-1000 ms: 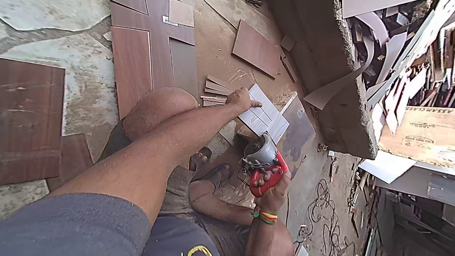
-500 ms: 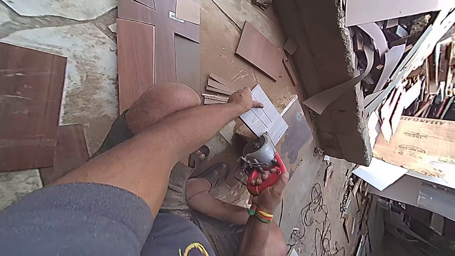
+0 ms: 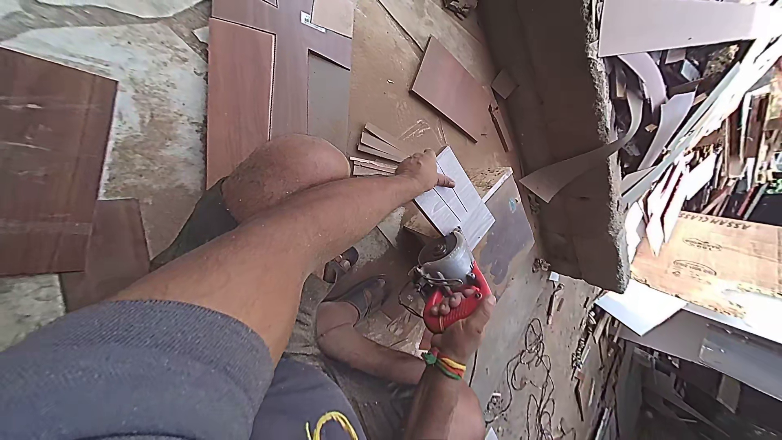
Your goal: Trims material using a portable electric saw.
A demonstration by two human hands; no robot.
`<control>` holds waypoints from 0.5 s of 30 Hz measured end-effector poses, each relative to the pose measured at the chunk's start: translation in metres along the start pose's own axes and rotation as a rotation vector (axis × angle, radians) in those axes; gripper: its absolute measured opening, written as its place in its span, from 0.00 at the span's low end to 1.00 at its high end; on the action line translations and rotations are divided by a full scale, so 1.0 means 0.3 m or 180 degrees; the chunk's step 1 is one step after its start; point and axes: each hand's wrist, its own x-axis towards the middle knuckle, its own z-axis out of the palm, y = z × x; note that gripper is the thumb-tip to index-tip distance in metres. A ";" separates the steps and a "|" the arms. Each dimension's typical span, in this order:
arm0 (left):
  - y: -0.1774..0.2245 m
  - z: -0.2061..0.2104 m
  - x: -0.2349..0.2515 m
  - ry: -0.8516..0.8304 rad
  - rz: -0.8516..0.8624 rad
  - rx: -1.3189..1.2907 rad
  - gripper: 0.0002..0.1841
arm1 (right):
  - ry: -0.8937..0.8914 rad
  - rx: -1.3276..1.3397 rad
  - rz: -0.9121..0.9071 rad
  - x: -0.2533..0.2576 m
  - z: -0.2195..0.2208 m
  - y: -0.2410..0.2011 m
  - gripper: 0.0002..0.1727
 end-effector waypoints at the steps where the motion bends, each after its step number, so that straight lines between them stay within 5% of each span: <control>1: -0.002 0.000 0.002 0.0004 0.0018 -0.0010 0.49 | -0.0014 0.0009 0.0013 0.000 0.001 -0.001 0.37; 15: 0.003 -0.005 -0.001 -0.0025 0.0032 0.0044 0.49 | -0.0039 0.0019 0.0081 0.024 0.003 -0.009 0.38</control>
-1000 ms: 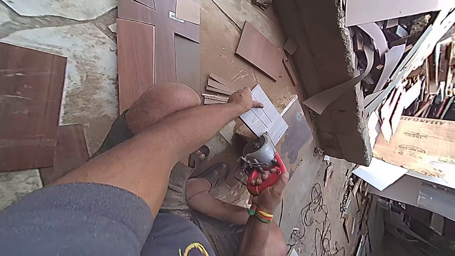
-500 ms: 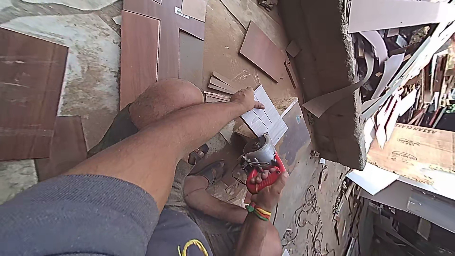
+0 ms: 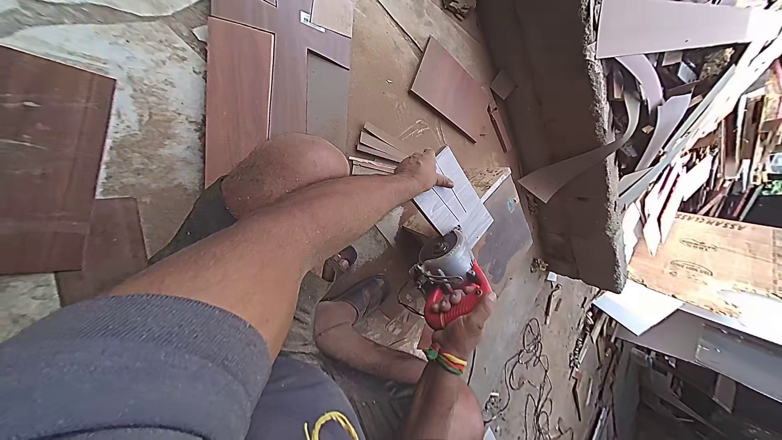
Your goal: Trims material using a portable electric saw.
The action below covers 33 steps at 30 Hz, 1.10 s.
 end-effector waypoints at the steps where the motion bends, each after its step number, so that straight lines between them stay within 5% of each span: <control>1: 0.000 0.000 0.001 0.0012 0.0011 0.0016 0.48 | -0.0031 0.0021 0.0001 0.003 -0.002 -0.001 0.38; 33: -0.011 0.006 0.007 -0.0004 0.0085 0.0027 0.47 | 0.0031 -0.0074 -0.0030 0.049 0.026 -0.023 0.38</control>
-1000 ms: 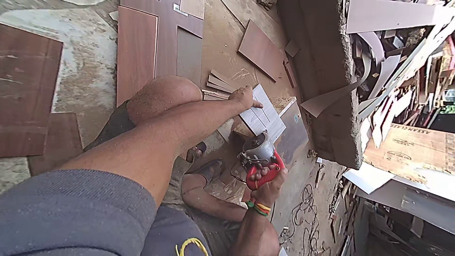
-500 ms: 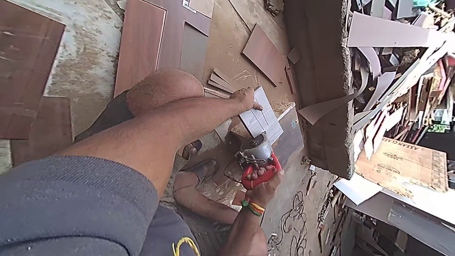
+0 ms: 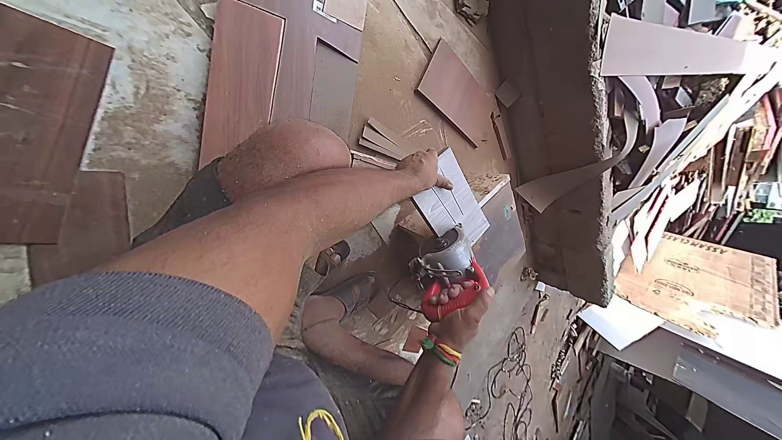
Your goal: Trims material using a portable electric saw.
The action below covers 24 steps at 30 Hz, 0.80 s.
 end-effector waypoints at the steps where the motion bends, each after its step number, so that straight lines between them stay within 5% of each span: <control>1: 0.000 -0.001 0.001 0.0010 0.0008 0.0005 0.47 | -0.0009 -0.0009 -0.0002 0.001 0.002 -0.003 0.38; 24: -0.002 -0.020 -0.002 -0.0076 0.0100 0.0035 0.48 | -0.0053 -0.0085 -0.0103 0.048 0.014 -0.017 0.38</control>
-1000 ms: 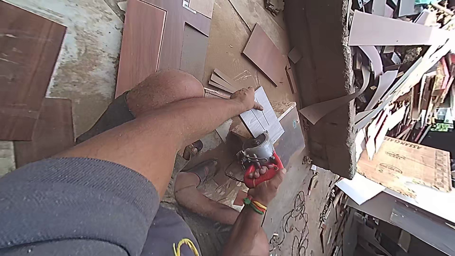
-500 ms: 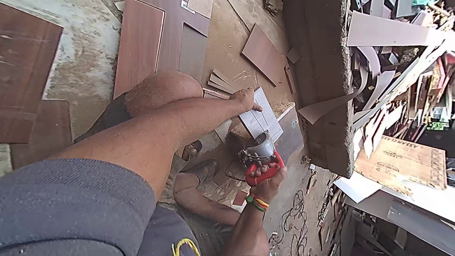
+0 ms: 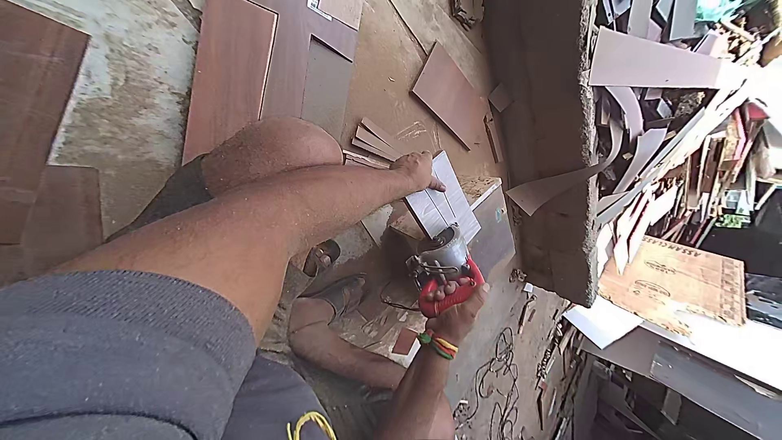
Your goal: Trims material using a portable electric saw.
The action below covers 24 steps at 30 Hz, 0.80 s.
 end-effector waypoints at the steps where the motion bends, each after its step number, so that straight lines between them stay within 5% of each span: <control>1: -0.001 -0.001 0.000 0.0000 -0.0003 0.0007 0.47 | -0.0026 -0.0006 0.0003 0.002 -0.001 0.000 0.38; 24: 0.009 0.001 0.004 0.0028 0.0071 0.0202 0.45 | -0.0030 -0.0086 -0.0096 0.021 0.000 -0.004 0.38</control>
